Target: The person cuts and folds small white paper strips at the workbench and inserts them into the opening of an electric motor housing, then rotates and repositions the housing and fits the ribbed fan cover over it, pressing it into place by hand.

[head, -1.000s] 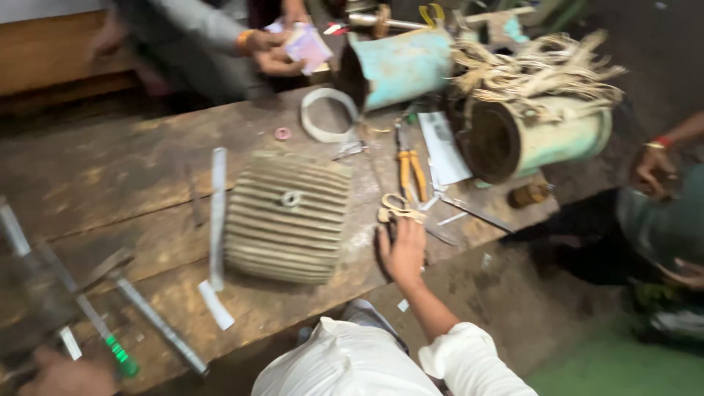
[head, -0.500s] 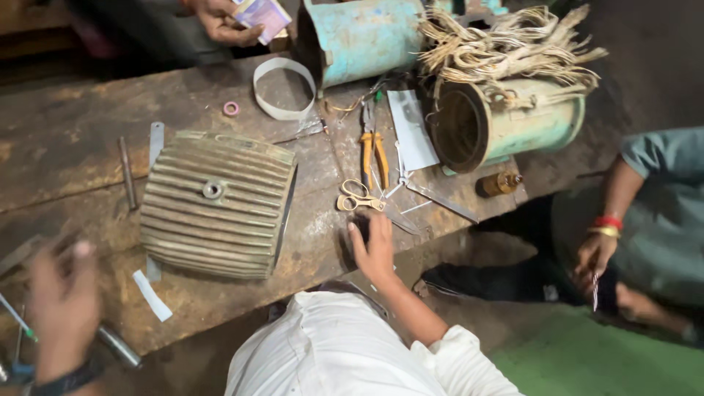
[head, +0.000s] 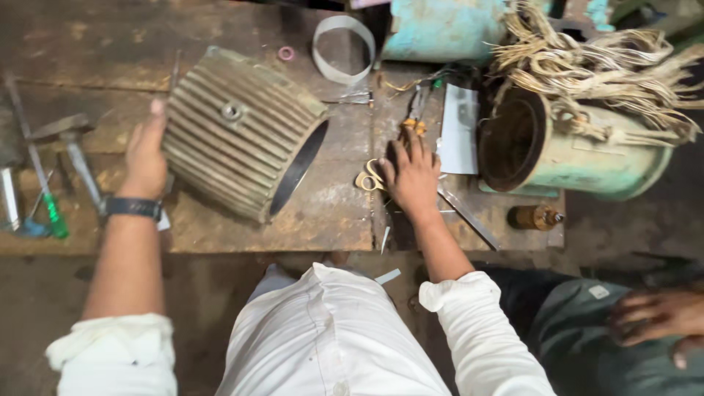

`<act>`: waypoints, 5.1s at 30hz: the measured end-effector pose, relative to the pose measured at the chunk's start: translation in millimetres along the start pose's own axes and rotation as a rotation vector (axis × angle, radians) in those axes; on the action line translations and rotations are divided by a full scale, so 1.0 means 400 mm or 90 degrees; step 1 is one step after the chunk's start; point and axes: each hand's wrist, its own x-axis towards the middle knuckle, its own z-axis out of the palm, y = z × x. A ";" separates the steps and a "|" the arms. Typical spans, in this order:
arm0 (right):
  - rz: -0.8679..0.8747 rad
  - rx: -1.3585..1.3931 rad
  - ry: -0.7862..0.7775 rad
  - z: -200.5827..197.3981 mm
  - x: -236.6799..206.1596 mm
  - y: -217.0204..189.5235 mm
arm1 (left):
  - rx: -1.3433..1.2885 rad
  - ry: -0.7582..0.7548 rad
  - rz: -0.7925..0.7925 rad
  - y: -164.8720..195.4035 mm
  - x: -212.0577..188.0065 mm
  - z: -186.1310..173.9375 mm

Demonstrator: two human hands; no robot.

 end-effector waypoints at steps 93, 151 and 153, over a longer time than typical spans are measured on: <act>0.184 0.722 -0.142 -0.095 -0.206 -0.446 | 0.257 -0.094 -0.034 -0.126 -0.124 -0.178; 0.476 0.686 -0.026 -0.118 -0.344 -0.648 | 0.886 0.051 0.324 -0.145 0.113 -0.226; 0.499 0.660 -0.023 -0.125 -0.377 -0.637 | 0.944 0.069 0.292 -0.146 0.087 -0.238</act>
